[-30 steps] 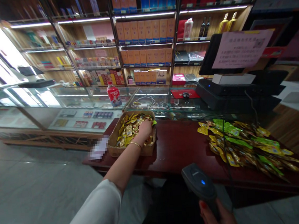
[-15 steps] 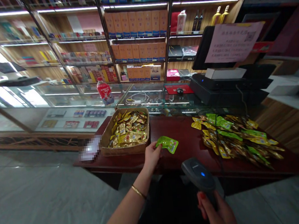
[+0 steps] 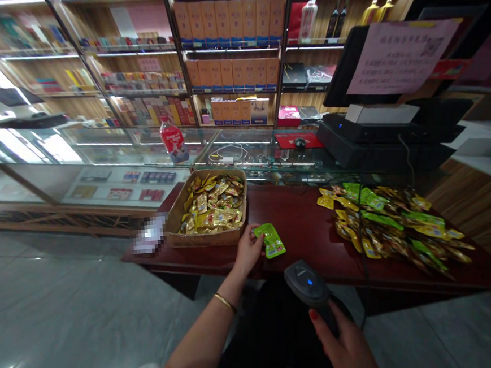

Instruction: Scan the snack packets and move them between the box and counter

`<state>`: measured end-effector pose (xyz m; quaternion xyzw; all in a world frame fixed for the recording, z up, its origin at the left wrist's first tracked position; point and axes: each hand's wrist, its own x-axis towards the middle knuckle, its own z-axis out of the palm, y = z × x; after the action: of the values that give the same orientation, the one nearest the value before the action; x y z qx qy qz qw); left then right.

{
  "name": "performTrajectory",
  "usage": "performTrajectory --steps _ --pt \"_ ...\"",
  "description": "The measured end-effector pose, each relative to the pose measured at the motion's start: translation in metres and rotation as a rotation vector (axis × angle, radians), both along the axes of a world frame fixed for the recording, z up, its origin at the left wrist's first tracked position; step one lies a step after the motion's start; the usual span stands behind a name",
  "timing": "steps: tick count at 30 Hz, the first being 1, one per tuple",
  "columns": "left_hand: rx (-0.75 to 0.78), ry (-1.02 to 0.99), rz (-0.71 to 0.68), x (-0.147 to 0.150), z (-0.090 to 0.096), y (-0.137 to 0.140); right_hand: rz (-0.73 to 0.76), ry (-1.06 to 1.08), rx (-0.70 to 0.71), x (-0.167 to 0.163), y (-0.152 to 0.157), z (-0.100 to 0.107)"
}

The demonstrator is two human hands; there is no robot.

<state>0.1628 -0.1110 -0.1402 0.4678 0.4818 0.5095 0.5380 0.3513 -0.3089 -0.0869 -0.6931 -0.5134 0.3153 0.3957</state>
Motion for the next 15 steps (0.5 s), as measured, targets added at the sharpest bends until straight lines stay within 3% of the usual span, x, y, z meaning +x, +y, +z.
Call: performTrajectory --steps 5,12,15 --pt "-0.009 0.089 0.014 0.0009 -0.0037 0.0002 0.148 -0.011 -0.001 0.0095 0.0049 0.0017" --pt "-0.022 0.073 0.038 0.0016 -0.0014 -0.0017 0.154 -0.024 -0.023 0.0101 0.0043 0.0019" --pt "-0.052 0.101 0.065 0.0039 0.0039 -0.0013 0.093 -0.032 0.015 0.0083 0.0012 0.0000"
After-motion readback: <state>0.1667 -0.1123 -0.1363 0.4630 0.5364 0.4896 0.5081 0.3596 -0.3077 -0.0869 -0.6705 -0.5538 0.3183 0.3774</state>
